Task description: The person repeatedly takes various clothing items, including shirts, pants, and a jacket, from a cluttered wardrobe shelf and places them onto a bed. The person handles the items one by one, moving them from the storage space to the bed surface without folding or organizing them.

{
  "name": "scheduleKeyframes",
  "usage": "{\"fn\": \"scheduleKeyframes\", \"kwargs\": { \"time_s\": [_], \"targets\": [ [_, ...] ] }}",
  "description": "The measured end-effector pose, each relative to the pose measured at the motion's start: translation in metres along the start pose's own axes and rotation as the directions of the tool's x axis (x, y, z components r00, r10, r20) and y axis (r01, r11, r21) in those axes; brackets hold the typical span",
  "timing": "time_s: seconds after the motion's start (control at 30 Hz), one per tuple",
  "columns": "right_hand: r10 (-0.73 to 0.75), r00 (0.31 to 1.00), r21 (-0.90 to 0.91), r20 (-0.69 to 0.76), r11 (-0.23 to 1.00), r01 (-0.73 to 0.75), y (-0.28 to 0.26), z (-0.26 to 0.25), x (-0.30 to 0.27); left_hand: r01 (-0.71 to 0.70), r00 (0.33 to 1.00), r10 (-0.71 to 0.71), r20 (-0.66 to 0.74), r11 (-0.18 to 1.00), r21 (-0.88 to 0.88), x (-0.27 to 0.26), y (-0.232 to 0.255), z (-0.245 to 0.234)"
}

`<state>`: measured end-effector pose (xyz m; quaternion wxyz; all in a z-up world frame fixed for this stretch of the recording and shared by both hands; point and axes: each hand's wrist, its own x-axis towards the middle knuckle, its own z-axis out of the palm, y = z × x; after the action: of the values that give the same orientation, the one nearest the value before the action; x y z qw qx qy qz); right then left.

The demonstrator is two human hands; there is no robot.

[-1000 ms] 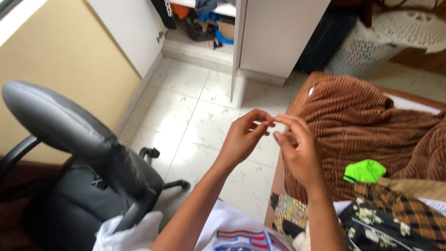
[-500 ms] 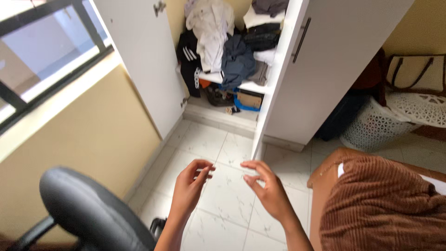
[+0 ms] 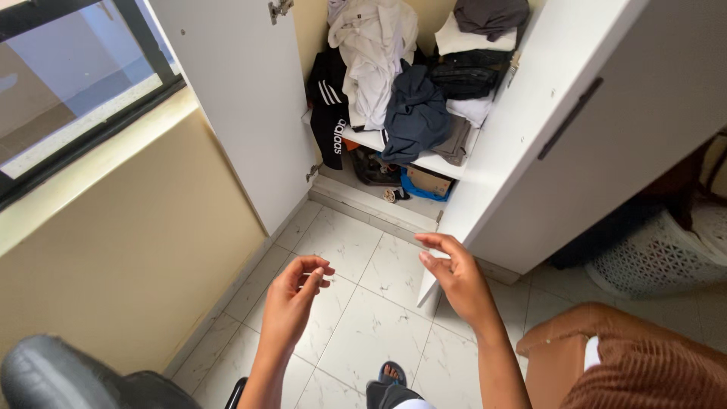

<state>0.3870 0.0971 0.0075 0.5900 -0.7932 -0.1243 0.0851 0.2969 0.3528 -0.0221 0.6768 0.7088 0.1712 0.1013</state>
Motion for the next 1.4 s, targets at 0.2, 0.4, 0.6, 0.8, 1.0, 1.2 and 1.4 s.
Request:
{"fn": "scheduleKeyframes", "kwargs": {
  "time_s": [0.2, 0.4, 0.6, 0.8, 1.0, 1.2, 1.4],
  "targets": [
    [-0.235, 0.972, -0.039, 0.028, 0.971, 0.236, -0.005, -0.027, 0.122, -0.024, 0.998, 0.027, -0.064, 0.999, 0.046, 0.091, 0.040, 0.034],
    [-0.142, 0.990, -0.044, 0.018, 0.989, 0.142, 0.013, -0.025, 0.209, -0.014, 0.995, 0.032, -0.091, 0.981, 0.194, 0.154, 0.054, 0.046],
    [-0.006, 1.000, -0.081, -0.024, 0.997, 0.004, 0.028, -0.014, 0.301, 0.015, 0.995, 0.006, -0.102, 0.979, 0.203, 0.254, 0.037, 0.035],
    [-0.148, 0.987, -0.250, -0.069, 0.960, 0.127, 0.016, 0.001, 0.403, -0.013, 0.999, 0.021, -0.044, 0.986, 0.165, 0.378, 0.055, 0.019],
    [-0.137, 0.976, -0.337, -0.170, 0.939, 0.073, -0.014, 0.021, 0.493, -0.025, 0.999, 0.022, 0.034, 0.995, 0.100, 0.483, 0.062, -0.004],
    [0.023, 0.979, -0.374, -0.204, 0.922, -0.099, 0.005, 0.033, 0.536, -0.024, 0.994, 0.012, 0.107, 0.994, 0.109, 0.553, 0.059, -0.004],
    [0.027, 0.986, -0.470, -0.164, 0.877, -0.102, 0.037, 0.035, 0.619, 0.096, 0.990, -0.115, 0.083, 0.974, 0.204, 0.628, 0.047, 0.003]
  ]
}}
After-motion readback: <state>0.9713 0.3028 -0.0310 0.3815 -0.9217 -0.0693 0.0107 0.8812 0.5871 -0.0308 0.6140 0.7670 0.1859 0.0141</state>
